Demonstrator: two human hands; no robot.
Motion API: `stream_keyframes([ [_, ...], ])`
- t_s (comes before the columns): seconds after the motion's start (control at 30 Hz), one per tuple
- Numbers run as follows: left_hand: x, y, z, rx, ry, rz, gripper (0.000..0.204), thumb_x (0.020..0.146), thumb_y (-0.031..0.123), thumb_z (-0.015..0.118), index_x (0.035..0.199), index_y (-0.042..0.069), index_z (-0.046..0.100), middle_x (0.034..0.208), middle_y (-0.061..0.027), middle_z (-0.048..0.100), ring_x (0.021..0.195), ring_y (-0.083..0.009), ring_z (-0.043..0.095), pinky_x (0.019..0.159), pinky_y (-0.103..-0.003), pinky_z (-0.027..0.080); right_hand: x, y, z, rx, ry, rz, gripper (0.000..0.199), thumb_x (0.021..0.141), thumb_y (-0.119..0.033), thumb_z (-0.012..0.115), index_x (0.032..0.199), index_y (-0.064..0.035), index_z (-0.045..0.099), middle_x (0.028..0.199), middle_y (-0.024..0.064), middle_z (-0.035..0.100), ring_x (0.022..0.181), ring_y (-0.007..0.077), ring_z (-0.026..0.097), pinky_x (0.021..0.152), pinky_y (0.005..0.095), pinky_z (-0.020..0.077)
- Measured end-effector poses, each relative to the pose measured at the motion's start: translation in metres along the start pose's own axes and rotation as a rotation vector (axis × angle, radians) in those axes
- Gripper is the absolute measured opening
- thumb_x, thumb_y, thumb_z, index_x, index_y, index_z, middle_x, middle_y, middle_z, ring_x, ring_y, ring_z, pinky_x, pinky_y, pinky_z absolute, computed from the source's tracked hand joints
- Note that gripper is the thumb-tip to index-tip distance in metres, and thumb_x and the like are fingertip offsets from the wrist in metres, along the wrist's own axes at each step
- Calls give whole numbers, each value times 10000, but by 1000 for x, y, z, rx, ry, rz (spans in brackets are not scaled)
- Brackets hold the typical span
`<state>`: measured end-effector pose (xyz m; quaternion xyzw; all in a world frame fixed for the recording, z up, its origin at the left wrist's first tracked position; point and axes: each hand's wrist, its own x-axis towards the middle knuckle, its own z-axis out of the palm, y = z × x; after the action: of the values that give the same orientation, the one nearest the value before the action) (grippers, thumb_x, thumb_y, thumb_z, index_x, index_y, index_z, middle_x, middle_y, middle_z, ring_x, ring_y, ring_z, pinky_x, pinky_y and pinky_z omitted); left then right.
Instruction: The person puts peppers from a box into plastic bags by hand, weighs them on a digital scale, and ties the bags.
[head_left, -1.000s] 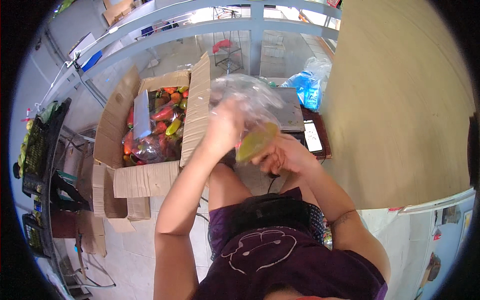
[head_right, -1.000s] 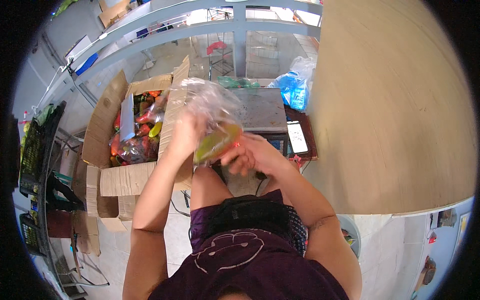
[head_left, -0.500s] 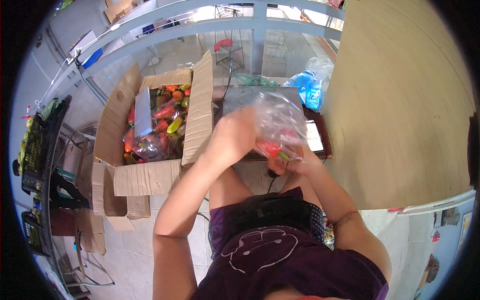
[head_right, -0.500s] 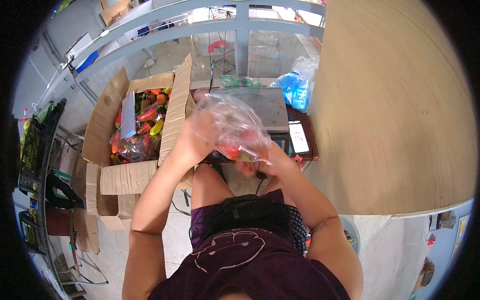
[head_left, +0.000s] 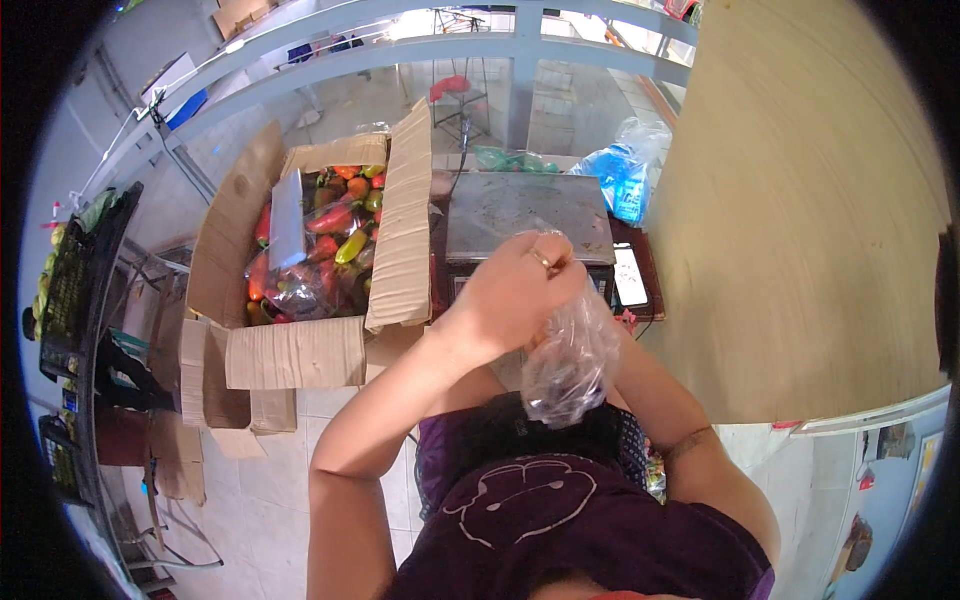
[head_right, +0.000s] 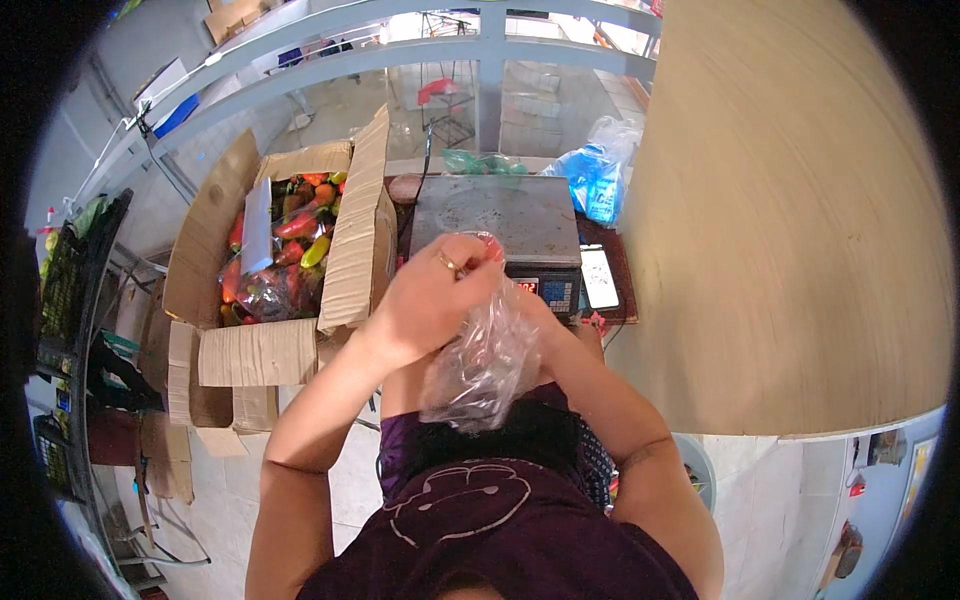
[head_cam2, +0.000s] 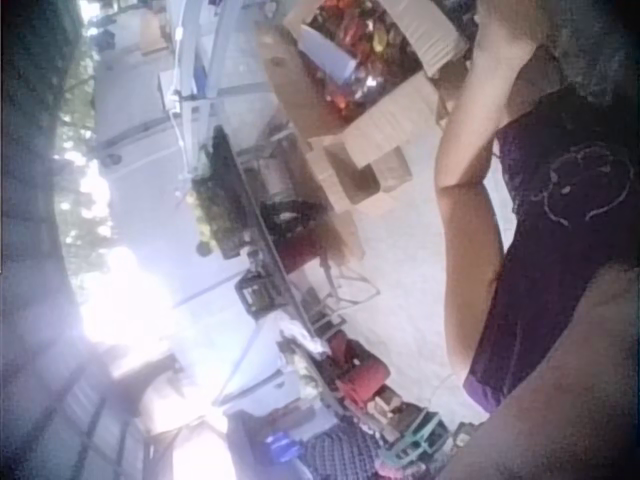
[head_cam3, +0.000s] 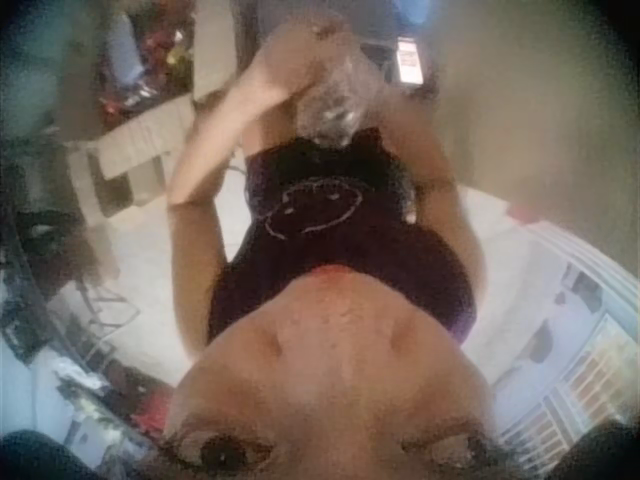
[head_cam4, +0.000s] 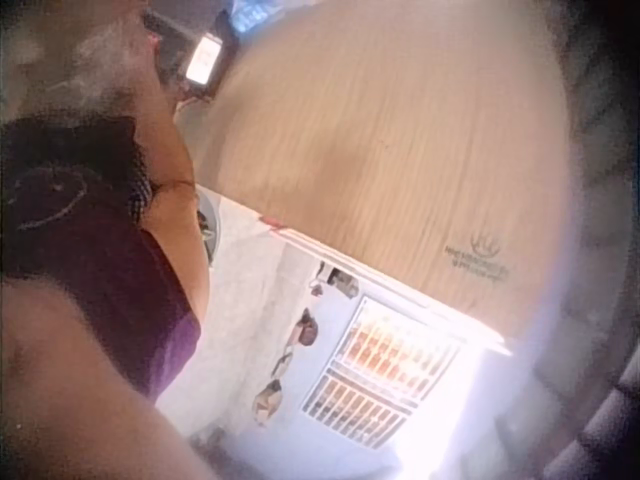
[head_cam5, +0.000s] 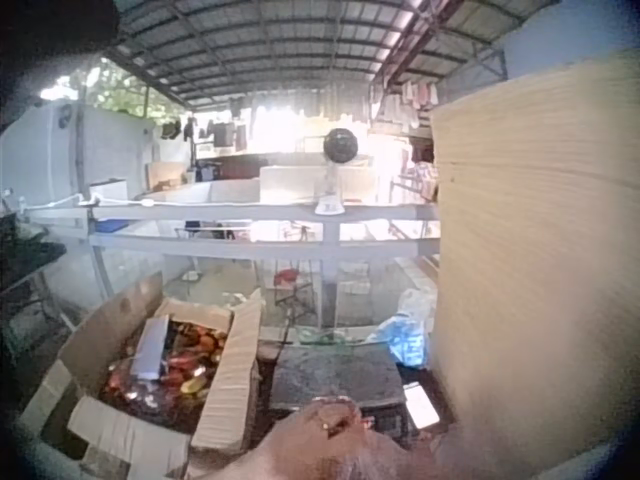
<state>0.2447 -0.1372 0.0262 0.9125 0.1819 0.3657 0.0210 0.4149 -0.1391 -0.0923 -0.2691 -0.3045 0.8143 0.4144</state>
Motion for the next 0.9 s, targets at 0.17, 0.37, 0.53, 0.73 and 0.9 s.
stream_keyframes([
  [0.17,-23,15,13,-847,21,-484,266,714,7,472,971,10,540,971,-183,527,921,-373,501,780,-405,418,-9,-3,9,-118,95,132,340,877,-375,462,1008,-83,578,921,54,613,823,142,577,710,313,473],
  [0.37,-17,20,3,-53,-601,-578,209,730,91,480,875,-7,595,762,-202,609,747,-362,604,654,-429,480,-1,-67,-36,-643,-27,29,303,840,-289,519,1009,-40,551,884,70,603,843,150,567,717,286,446],
  [0.53,-23,39,30,302,-646,-500,110,674,108,557,651,11,603,623,-165,600,617,-297,626,561,-391,502,-30,-77,73,-1378,-365,-236,365,771,-254,590,1010,15,529,876,132,602,874,245,575,761,318,439],
  [0.73,-19,34,10,170,-620,-517,112,687,125,581,672,15,591,643,-176,595,658,-307,620,584,-381,490,-18,-59,49,-1438,-454,-133,293,770,-198,557,975,11,552,819,117,604,816,236,577,741,319,434],
  [0.9,-41,21,-18,-166,-545,-472,207,779,222,579,765,17,600,676,-153,596,682,-301,603,592,-362,463,-32,-67,48,-997,-629,309,196,804,-159,498,809,28,559,700,68,552,649,140,507,612,278,409],
])
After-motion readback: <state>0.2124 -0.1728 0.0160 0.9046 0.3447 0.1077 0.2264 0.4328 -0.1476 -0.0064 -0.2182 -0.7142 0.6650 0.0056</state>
